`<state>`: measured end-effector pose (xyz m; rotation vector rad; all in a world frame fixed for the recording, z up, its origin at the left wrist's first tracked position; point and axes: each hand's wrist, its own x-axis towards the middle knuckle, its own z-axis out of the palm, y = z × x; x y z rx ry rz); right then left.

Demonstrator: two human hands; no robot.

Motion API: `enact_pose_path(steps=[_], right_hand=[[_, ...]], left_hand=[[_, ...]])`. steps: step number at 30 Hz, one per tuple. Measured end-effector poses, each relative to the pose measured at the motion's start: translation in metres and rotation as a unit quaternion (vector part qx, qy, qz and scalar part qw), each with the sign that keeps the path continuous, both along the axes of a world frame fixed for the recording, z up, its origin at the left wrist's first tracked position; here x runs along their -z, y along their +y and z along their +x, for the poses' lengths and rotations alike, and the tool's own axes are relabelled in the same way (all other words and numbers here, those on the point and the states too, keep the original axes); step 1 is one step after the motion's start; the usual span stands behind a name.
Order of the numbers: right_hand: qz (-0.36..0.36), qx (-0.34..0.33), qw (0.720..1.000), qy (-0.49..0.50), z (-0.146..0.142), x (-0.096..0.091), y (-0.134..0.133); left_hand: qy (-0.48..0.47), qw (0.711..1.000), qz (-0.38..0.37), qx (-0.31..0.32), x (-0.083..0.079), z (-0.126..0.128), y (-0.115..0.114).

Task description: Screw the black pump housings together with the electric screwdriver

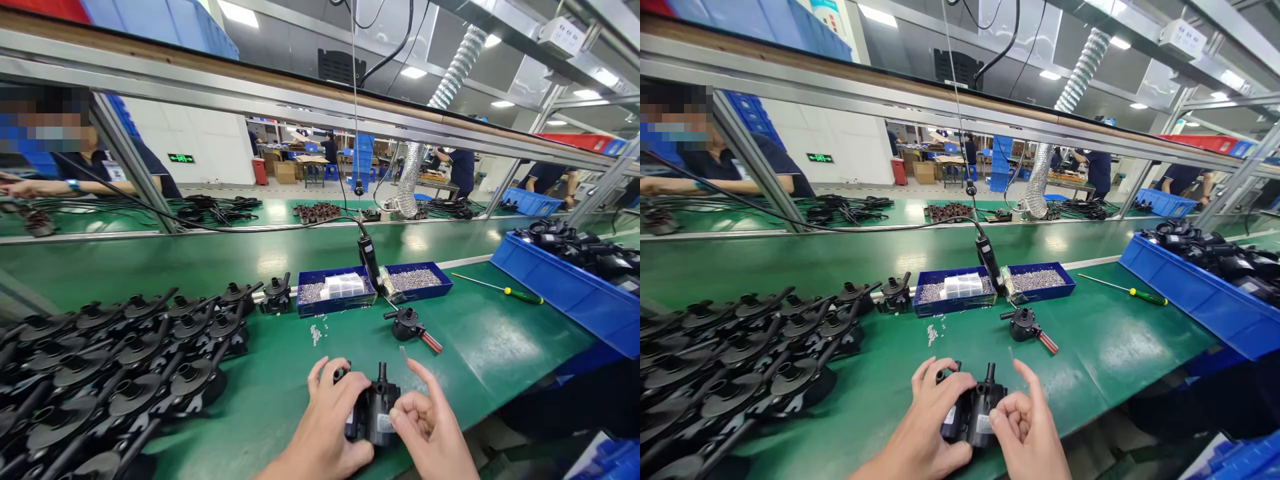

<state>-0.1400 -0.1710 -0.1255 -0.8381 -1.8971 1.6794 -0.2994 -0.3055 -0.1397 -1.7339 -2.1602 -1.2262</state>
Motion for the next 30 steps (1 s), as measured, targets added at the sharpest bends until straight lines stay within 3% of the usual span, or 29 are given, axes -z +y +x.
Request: enact_pose_path(steps=[3,6,10,12,17,21,25,26,28,30], right_hand=[[0.036,0.008,0.999,-0.010,0.000,0.003,-0.003],[0.125,0.011,0.992,-0.032,0.003,0.008,-0.007],[0.337,0.028,0.940,-0.054,0.011,0.010,-0.007],[0.394,0.035,0.915,-0.080,0.014,0.008,-0.002],[0.296,-0.013,0.946,-0.131,0.002,0.009,0.001],[0.290,-0.022,0.938,-0.190,-0.010,0.013,-0.001],[0.189,-0.087,0.965,-0.157,-0.020,-0.005,0.043],[0.194,-0.042,0.972,-0.125,-0.026,-0.012,0.058],[0.306,0.083,0.944,-0.095,-0.040,-0.022,0.085],[0.348,0.089,0.928,-0.100,-0.055,-0.025,0.101]], left_hand=[[-0.008,1.000,0.007,-0.001,0.000,0.001,0.001],[0.004,1.000,0.006,-0.001,-0.002,0.001,0.001],[0.026,1.000,0.012,0.007,-0.004,-0.001,0.002],[0.021,1.000,0.017,0.014,-0.004,-0.002,0.002],[0.001,0.999,0.034,0.035,0.004,-0.003,0.004],[0.029,0.998,0.054,0.028,0.012,-0.002,0.004],[0.025,0.997,0.063,0.025,0.021,-0.006,0.004],[0.015,0.997,0.066,0.024,0.023,-0.008,0.004],[-0.016,0.998,0.063,0.014,0.027,-0.013,0.003],[-0.050,0.997,0.054,-0.016,0.029,-0.020,0.002]])
